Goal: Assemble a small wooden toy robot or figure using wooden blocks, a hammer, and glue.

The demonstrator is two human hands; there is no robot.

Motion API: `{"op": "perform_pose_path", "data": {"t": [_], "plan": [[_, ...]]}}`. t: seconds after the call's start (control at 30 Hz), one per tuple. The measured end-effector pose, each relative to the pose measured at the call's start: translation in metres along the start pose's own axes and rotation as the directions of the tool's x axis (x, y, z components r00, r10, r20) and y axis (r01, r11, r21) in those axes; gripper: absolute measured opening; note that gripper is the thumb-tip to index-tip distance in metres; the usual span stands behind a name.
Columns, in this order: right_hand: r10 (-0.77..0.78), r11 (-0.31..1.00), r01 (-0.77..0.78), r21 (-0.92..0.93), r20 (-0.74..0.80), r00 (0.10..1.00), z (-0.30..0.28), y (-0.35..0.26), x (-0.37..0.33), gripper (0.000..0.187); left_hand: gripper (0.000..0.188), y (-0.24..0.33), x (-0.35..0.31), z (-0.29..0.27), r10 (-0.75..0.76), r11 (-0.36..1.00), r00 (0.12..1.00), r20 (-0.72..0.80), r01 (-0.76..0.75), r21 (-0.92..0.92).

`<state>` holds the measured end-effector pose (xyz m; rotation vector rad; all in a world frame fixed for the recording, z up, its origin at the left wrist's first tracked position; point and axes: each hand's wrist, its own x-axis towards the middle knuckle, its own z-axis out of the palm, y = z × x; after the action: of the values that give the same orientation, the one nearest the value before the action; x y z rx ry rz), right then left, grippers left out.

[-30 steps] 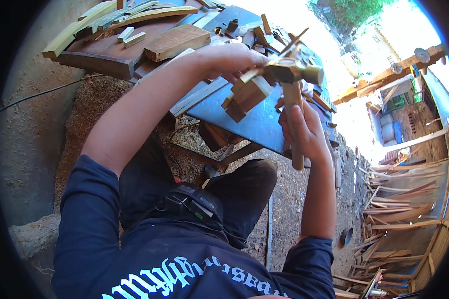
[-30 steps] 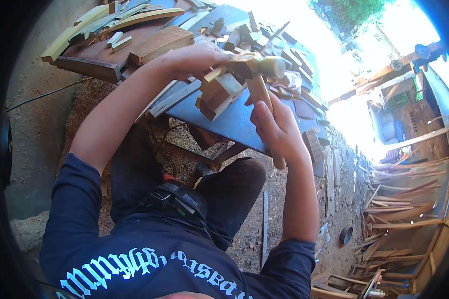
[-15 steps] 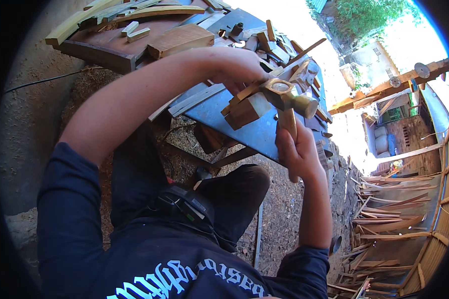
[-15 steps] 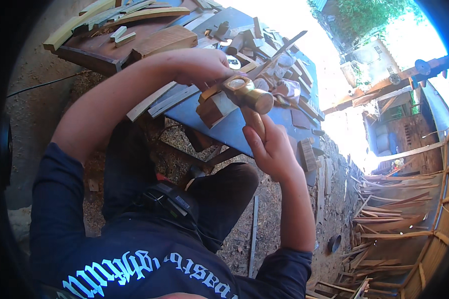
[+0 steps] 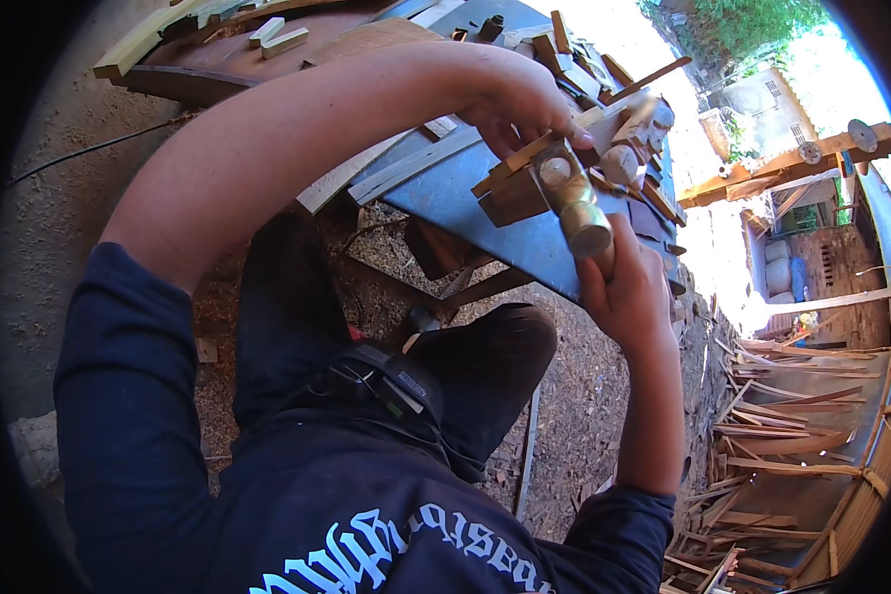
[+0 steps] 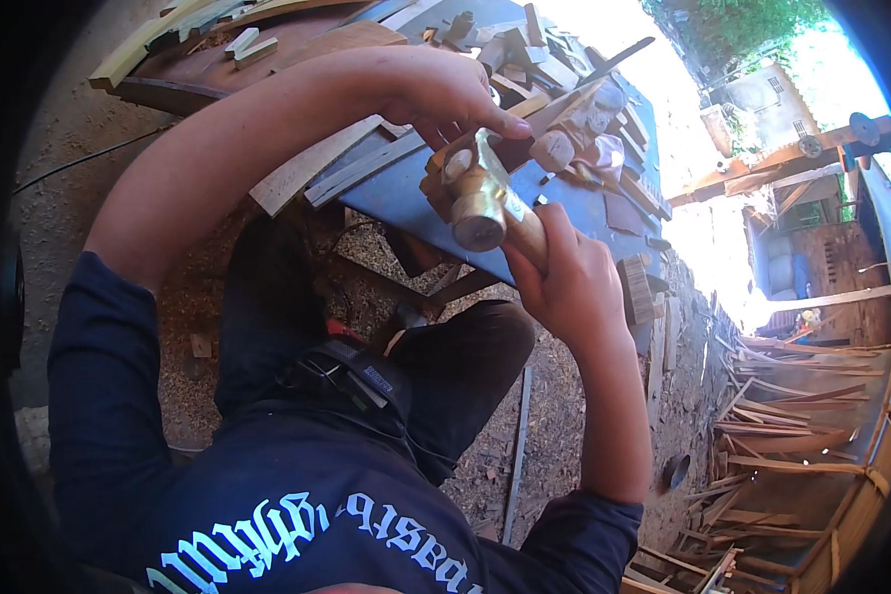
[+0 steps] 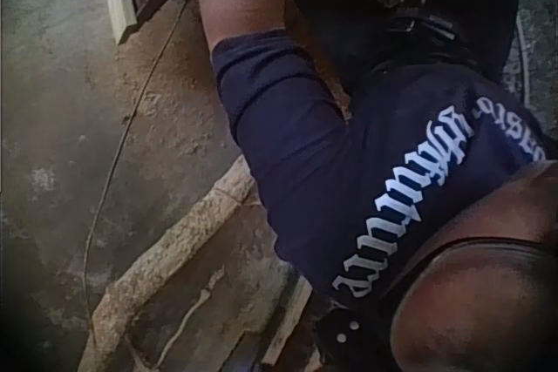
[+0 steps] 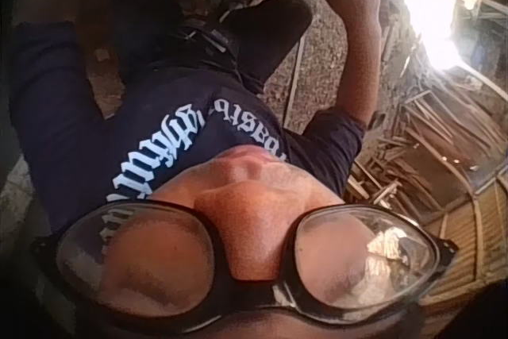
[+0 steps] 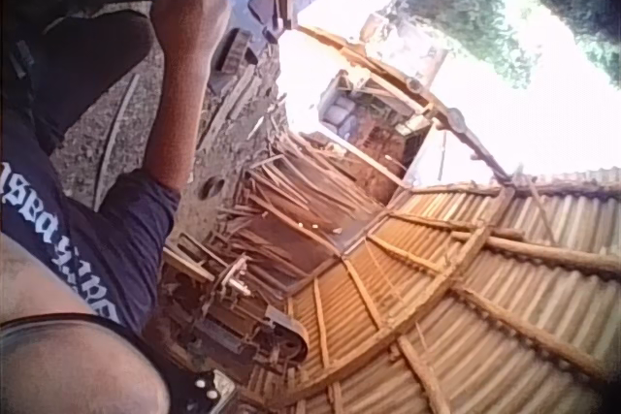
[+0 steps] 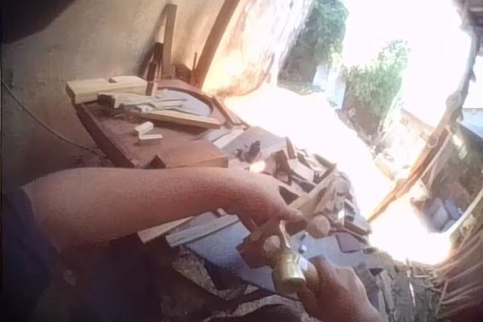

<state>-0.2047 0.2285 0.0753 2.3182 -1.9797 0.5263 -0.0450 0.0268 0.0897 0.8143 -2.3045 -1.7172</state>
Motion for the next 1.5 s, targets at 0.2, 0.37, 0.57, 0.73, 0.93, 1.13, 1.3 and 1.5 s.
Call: {"op": "perform_pose_path", "data": {"t": [0.2, 0.37, 0.57, 0.73, 0.93, 1.13, 1.3, 1.5], "plan": [[-0.051, 0.998, 0.051, -0.047, -0.011, 0.999, 0.006, 0.005, -0.002, 0.031, 0.069, -0.009, 0.004, -0.001, -0.005, 0.999, 1.000, -0.001, 0.005, -0.044], [-0.124, 0.987, 0.129, 0.092, -0.059, 0.991, -0.006, 0.022, -0.006, 0.024, 0.066, 0.002, -0.004, 0.005, 0.155, 0.981, 0.983, -0.103, -0.140, 0.136], [0.170, 0.611, -0.236, 0.755, 0.166, 0.971, -0.025, -0.006, -0.018, 0.041, 0.052, 0.011, -0.013, 0.009, 0.170, 0.985, 0.964, -0.204, -0.167, 0.033], [0.116, 0.791, -0.090, 0.605, -0.003, 0.993, -0.013, -0.032, -0.023, 0.059, 0.052, 0.016, -0.019, 0.013, 0.295, 0.952, 0.932, -0.209, -0.306, -0.022], [0.065, 0.804, -0.040, 0.593, -0.021, 0.998, -0.018, -0.024, -0.018, 0.058, 0.059, 0.022, -0.034, 0.013, 0.319, 0.941, 0.902, -0.292, -0.263, 0.214], [0.026, 0.855, -0.012, 0.518, -0.019, 0.999, 0.003, -0.011, -0.020, 0.054, 0.071, 0.012, -0.029, 0.014, 0.198, 0.949, 0.932, -0.304, -0.104, 0.299], [-0.054, 0.953, 0.099, 0.287, -0.159, 0.986, 0.018, 0.001, -0.022, 0.051, 0.072, 0.010, -0.028, 0.016, 0.193, 0.952, 0.924, -0.330, -0.094, 0.292], [0.120, 0.687, -0.106, 0.719, 0.031, 0.992, 0.022, -0.007, -0.020, 0.042, 0.071, -0.006, -0.019, 0.017, 0.193, 0.978, 0.894, -0.403, -0.144, 0.150]]}}
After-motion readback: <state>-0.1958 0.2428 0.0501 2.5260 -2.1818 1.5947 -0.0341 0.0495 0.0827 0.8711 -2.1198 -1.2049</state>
